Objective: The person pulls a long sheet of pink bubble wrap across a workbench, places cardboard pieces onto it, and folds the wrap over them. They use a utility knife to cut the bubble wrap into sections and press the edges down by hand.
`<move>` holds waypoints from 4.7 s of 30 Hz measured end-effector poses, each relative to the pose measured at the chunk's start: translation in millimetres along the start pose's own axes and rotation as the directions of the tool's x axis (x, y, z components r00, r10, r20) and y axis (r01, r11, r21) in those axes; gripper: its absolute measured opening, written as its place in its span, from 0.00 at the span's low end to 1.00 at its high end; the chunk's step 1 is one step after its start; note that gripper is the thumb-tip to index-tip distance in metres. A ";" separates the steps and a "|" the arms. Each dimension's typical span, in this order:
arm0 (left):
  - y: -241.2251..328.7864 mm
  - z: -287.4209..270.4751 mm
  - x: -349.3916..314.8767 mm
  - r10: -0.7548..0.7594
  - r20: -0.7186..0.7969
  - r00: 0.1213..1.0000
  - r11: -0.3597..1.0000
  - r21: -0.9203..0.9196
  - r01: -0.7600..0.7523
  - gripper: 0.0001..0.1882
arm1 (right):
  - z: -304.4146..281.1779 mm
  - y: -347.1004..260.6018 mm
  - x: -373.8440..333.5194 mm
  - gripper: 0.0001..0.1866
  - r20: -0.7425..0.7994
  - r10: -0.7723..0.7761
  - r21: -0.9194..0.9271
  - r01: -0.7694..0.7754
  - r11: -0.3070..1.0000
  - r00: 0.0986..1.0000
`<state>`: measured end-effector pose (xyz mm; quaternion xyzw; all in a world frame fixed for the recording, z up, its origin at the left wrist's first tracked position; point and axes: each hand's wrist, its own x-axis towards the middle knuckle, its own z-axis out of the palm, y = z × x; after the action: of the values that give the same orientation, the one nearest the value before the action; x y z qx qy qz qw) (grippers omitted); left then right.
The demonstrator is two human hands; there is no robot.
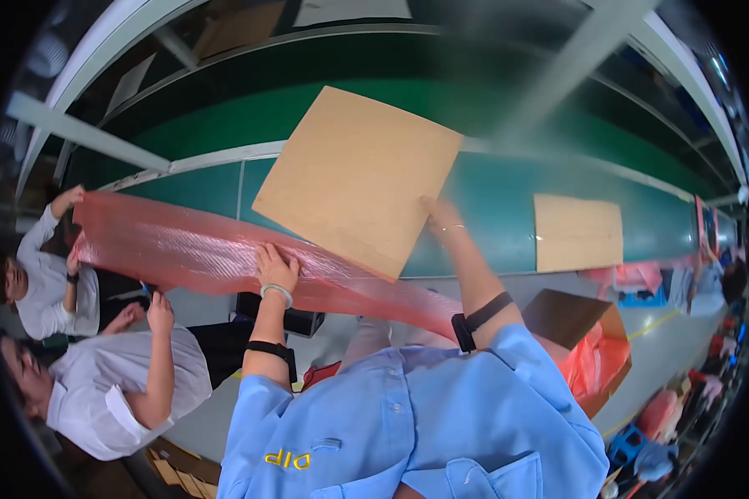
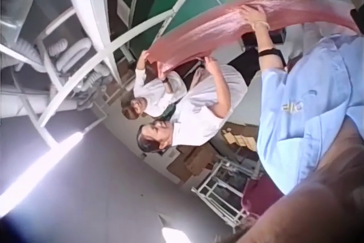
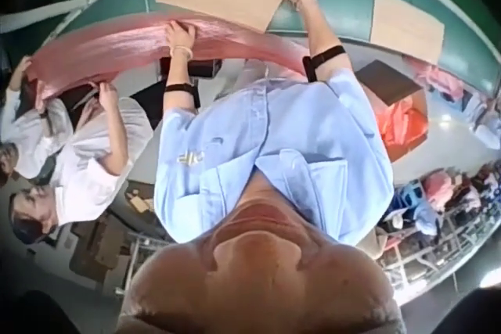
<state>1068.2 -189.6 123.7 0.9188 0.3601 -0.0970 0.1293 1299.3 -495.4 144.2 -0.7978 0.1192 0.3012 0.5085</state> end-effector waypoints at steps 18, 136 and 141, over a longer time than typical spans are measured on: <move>-61.5 -19.4 13.8 0.116 -0.054 0.992 0.988 0.110 -0.109 0.32 | 9.8 -15.2 83.5 0.25 0.188 -0.495 0.161 0.471 0.867 0.848; 279.0 40.5 -123.5 0.323 -0.025 0.946 0.903 -0.293 -0.315 0.25 | -254.5 69.3 53.6 0.24 0.486 -0.717 -0.754 0.654 -0.056 0.499; 229.9 16.5 -111.0 0.048 -0.071 0.996 0.996 -0.075 -0.054 0.29 | -254.8 76.2 59.0 0.24 0.488 -0.693 -0.764 0.644 -0.045 0.531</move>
<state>1144.6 -427.9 176.8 0.9248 0.3442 -0.0481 0.1546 1399.7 -748.2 129.2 -0.8885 -0.4540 0.0078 0.0656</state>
